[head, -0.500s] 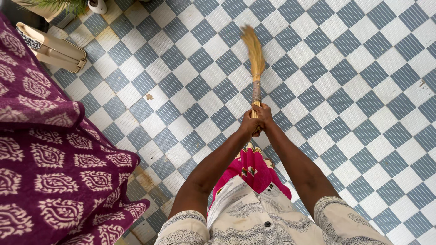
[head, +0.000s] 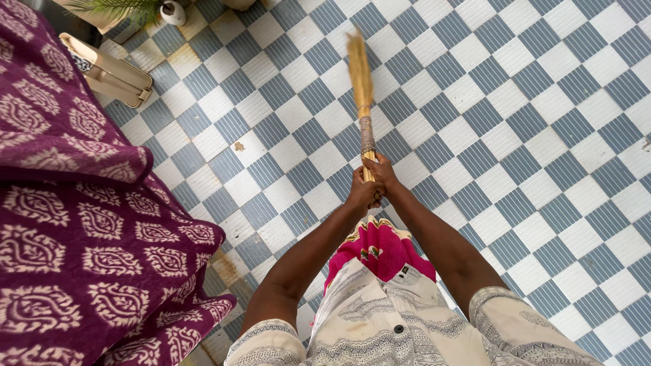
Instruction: The person sweeps a tiled floor using a traditional straw broom. They move systematically across the room, sweeping around various items such as potted plants, bags, and a plastic table. The camera angle is a first-person perspective looking down at the broom and the floor.
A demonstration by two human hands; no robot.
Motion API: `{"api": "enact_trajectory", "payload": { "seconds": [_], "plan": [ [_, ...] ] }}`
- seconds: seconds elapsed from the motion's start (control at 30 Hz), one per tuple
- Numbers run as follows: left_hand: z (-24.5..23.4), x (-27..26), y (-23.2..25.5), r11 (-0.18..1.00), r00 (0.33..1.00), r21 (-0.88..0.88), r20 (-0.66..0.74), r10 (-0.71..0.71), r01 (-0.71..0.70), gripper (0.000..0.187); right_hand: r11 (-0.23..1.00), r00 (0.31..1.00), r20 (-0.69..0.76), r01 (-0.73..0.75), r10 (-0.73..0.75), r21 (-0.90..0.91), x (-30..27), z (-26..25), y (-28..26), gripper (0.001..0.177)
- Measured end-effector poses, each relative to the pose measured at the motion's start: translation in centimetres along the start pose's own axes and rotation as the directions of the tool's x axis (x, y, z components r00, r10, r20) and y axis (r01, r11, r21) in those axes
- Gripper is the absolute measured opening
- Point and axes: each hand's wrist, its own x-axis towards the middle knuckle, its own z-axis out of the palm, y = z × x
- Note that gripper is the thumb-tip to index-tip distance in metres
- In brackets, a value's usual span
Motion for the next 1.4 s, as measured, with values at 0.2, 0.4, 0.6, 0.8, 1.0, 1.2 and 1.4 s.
{"api": "enact_trajectory", "payload": {
  "seconds": [0.2, 0.4, 0.6, 0.8, 1.0, 1.2, 1.4],
  "plan": [
    [-2.3, 1.4, 1.6, 0.994, 0.998, -0.111, -0.056, 0.006, -0.012, 0.095, 0.994, 0.984, 0.15, -0.105, 0.1, 0.025, 2.9, 3.5, -0.7, 0.032],
    [-1.7, 3.4, 3.2, 0.994, 0.994, -0.074, -0.064, -0.088, 0.083, 0.09, 0.98, 0.978, 0.119, -0.18, 0.17, 0.08, 4.6, 3.2, -2.1, 0.031],
    [-0.4, 5.7, 3.8, 0.988, 0.988, 0.023, 0.027, -0.155, 0.155, 0.094, 0.984, 0.978, -0.112, -0.174, 0.178, 0.043, 4.4, 0.6, -2.9, 0.032],
    [-0.4, 7.7, 3.4, 0.987, 0.987, 0.086, 0.075, -0.14, 0.133, 0.094, 0.991, 0.979, -0.196, -0.033, 0.058, 0.129, 4.5, 0.0, -3.5, 0.032],
    [-1.1, 7.2, 4.5, 0.999, 0.999, 0.034, 0.031, -0.01, 0.009, 0.094, 0.994, 0.993, -0.119, 0.018, -0.005, 0.112, 5.6, 1.8, -4.3, 0.035],
    [-1.0, 6.0, 8.0, 0.999, 0.994, -0.018, -0.099, 0.04, -0.042, 0.096, 0.991, 0.988, 0.119, -0.111, 0.101, 0.076, 8.4, 4.3, -5.9, 0.033],
    [-1.8, 6.3, 11.2, 0.991, 0.978, -0.121, -0.193, -0.083, 0.06, 0.089, 0.954, 0.946, 0.195, -0.282, 0.259, 0.101, 10.5, 6.7, -6.6, 0.032]
  ]
}}
